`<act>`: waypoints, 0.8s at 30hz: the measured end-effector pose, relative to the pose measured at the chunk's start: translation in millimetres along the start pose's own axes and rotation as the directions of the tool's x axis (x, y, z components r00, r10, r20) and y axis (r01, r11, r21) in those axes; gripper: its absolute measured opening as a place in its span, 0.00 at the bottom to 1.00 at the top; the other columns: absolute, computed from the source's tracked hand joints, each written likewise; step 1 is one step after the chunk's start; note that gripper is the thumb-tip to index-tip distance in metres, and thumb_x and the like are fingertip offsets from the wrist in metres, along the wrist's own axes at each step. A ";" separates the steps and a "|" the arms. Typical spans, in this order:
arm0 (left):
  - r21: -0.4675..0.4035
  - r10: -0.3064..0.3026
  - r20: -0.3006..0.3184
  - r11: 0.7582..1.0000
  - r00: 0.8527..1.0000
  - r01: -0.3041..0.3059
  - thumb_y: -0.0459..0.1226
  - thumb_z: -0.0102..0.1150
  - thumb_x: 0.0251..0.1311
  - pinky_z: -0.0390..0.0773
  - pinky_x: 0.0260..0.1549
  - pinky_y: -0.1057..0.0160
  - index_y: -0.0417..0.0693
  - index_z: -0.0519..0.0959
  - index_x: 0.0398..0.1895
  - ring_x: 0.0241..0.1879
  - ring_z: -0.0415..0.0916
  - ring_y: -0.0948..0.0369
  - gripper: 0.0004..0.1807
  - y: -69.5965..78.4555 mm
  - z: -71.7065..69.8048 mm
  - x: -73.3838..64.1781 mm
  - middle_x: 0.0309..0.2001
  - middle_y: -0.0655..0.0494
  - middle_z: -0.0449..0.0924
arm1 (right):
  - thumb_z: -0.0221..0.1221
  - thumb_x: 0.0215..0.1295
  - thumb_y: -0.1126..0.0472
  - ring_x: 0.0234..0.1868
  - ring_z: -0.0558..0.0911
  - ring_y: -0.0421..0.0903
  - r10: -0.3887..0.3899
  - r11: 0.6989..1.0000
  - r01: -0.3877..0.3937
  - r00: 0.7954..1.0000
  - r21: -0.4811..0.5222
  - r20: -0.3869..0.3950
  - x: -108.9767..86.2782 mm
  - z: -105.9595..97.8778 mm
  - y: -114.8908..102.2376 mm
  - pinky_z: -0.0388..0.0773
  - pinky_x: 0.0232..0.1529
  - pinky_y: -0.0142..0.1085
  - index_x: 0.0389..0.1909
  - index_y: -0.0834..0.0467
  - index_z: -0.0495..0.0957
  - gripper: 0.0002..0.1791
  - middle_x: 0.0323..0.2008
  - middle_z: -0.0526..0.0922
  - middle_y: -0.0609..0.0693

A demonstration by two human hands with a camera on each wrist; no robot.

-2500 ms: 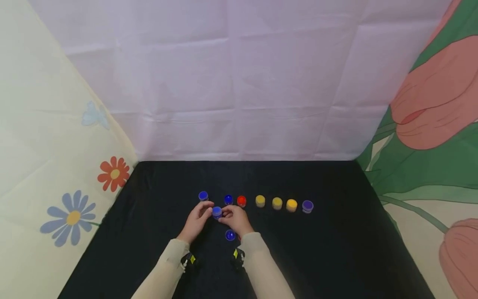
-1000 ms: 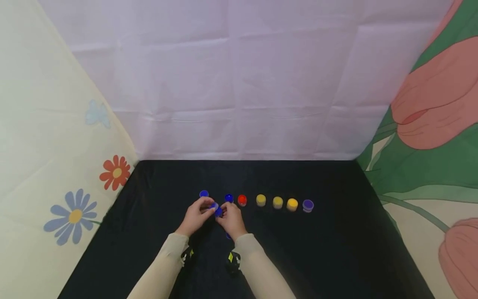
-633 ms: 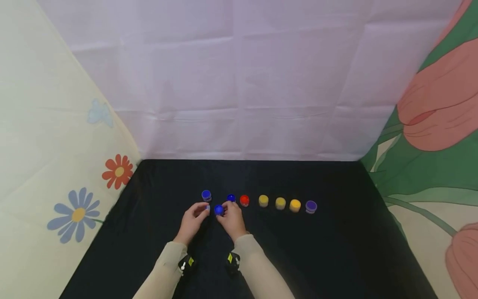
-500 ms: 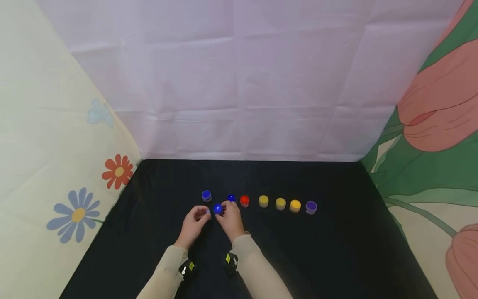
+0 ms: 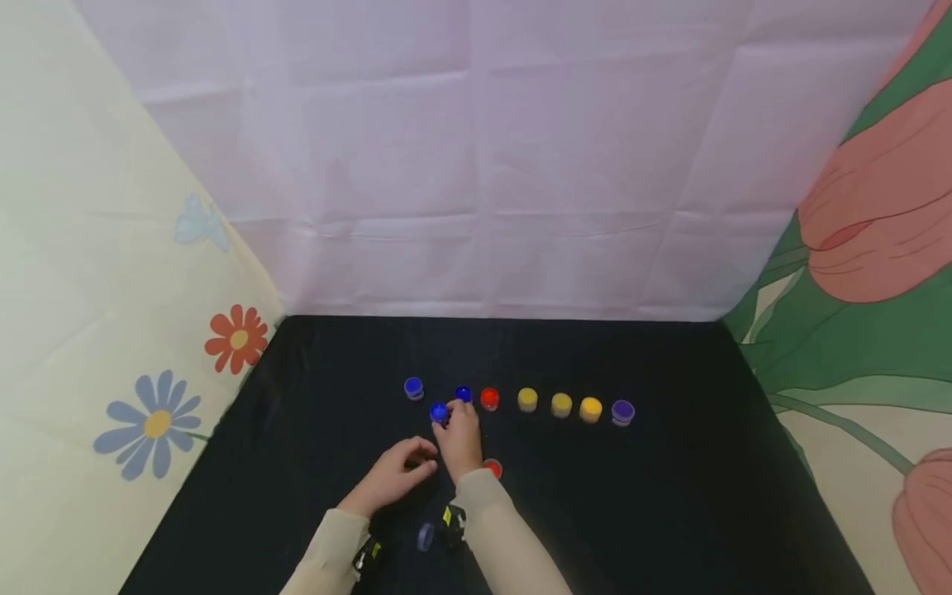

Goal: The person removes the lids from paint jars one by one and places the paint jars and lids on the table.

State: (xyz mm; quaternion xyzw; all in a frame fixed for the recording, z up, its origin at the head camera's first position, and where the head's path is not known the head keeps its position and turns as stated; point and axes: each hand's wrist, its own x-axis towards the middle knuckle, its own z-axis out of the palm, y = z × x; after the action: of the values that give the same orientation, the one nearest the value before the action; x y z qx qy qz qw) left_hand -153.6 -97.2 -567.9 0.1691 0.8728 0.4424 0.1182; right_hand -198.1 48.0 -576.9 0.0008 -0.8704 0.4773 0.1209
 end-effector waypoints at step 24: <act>0.196 -0.069 0.512 0.980 0.856 -0.039 0.53 0.72 0.57 0.69 0.31 0.68 0.74 0.76 0.48 0.35 0.62 0.69 0.18 0.4 -12.8 -102.4 0.40 0.71 0.66 | 0.73 0.53 0.74 0.37 0.83 0.53 0.017 1.000 -0.017 1.000 -0.013 0.022 0.9 -4.2 0.5 0.83 0.41 0.46 0.41 0.68 0.77 0.17 0.36 0.78 0.59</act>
State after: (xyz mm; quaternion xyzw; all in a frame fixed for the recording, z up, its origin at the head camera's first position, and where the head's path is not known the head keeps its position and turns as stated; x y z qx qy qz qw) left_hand -64.4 -147.2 -554.3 0.2856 0.8502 0.2903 0.3336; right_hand -198.1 51.8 -575.0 -0.0020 -0.8747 0.4726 0.1071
